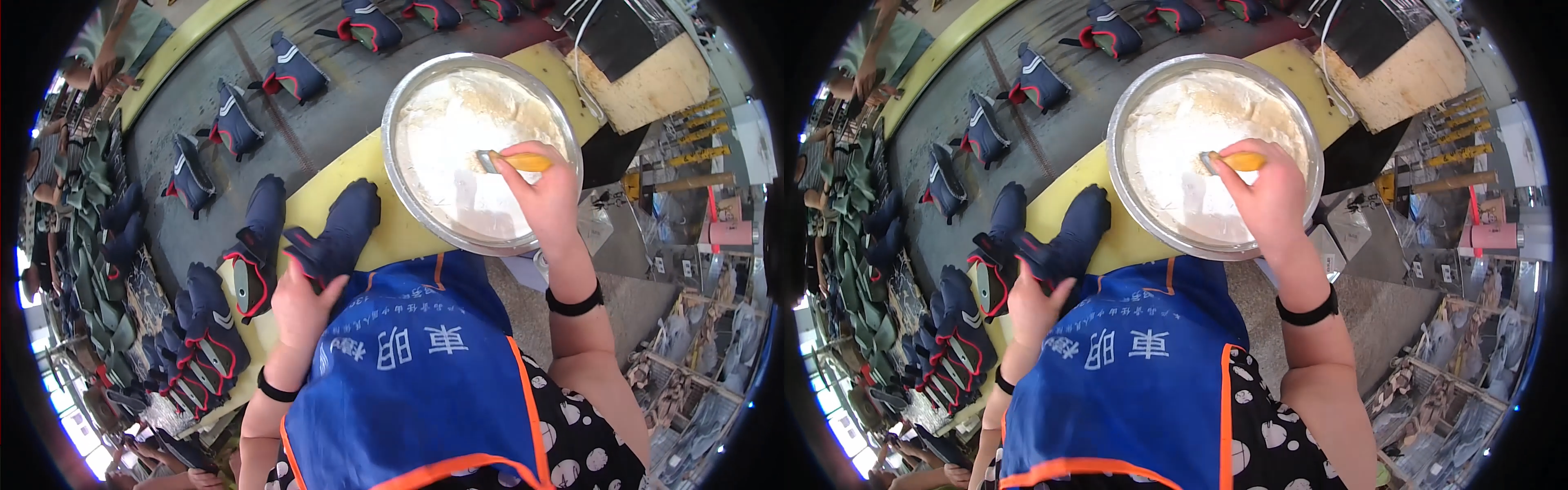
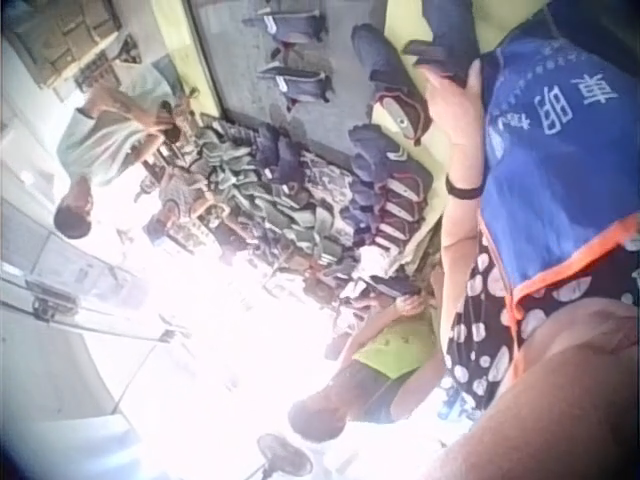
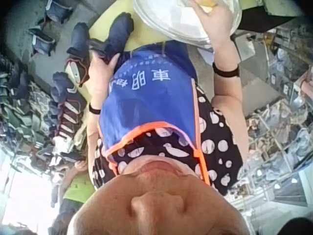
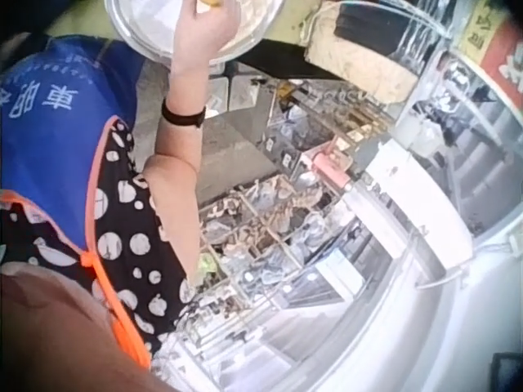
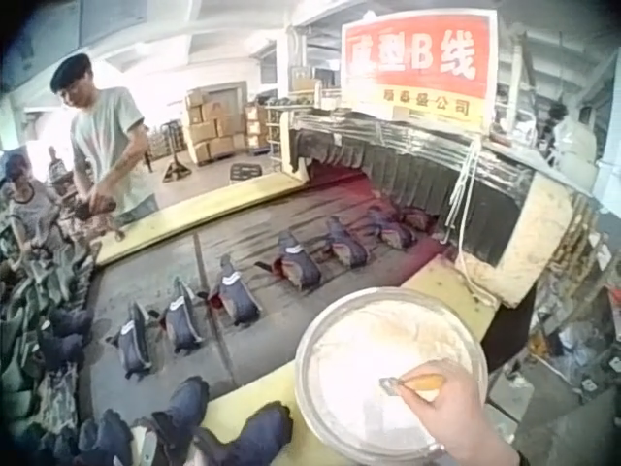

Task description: Applying adhesive to the bottom of shoe soles using a manual brush applicator.

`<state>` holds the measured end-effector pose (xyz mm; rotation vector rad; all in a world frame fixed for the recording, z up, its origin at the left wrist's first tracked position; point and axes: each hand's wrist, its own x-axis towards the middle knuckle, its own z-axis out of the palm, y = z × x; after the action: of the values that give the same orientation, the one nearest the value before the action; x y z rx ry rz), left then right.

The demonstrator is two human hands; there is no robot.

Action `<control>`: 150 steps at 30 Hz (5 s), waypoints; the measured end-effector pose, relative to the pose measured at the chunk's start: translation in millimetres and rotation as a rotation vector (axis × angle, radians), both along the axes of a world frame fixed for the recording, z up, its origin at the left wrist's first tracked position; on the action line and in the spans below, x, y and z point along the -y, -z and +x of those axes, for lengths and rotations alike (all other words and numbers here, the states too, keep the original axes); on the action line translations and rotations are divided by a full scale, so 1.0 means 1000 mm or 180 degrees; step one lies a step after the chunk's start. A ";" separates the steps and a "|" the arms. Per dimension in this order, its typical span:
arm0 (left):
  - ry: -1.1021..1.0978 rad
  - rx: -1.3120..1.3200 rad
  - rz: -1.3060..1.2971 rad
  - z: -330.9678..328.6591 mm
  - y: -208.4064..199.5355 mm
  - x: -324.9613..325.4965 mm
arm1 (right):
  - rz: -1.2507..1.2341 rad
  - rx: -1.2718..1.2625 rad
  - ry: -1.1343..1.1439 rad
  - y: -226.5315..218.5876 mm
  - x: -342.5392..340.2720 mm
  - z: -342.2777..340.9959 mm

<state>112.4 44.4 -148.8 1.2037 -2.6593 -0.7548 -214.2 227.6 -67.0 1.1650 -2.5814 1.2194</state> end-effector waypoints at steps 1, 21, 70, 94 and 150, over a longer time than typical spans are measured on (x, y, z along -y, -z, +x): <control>-0.0178 -0.0543 0.0703 -0.001 0.000 0.010 | 0.0144 -0.0523 -0.0094 0.001 0.003 -0.001; -0.0460 -0.2259 0.3619 -0.005 -0.053 0.007 | -0.0870 -0.0795 -0.0040 -0.019 -0.009 0.000; 0.0133 -0.1468 0.4205 0.001 -0.034 0.024 | -0.0378 0.0876 -0.0342 -0.020 0.032 0.119; 0.0100 -0.1476 0.4920 0.019 -0.012 0.066 | -0.0843 -0.0917 -0.2834 -0.031 0.136 0.078; -0.2684 -0.3796 0.4112 0.079 -0.095 0.239 | -0.1726 0.1444 0.0361 -0.038 0.000 0.030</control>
<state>191.1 -194.6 -53.4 1.1565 -0.4720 -2.0752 -184.5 227.9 -28.5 0.6813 -2.2720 2.1696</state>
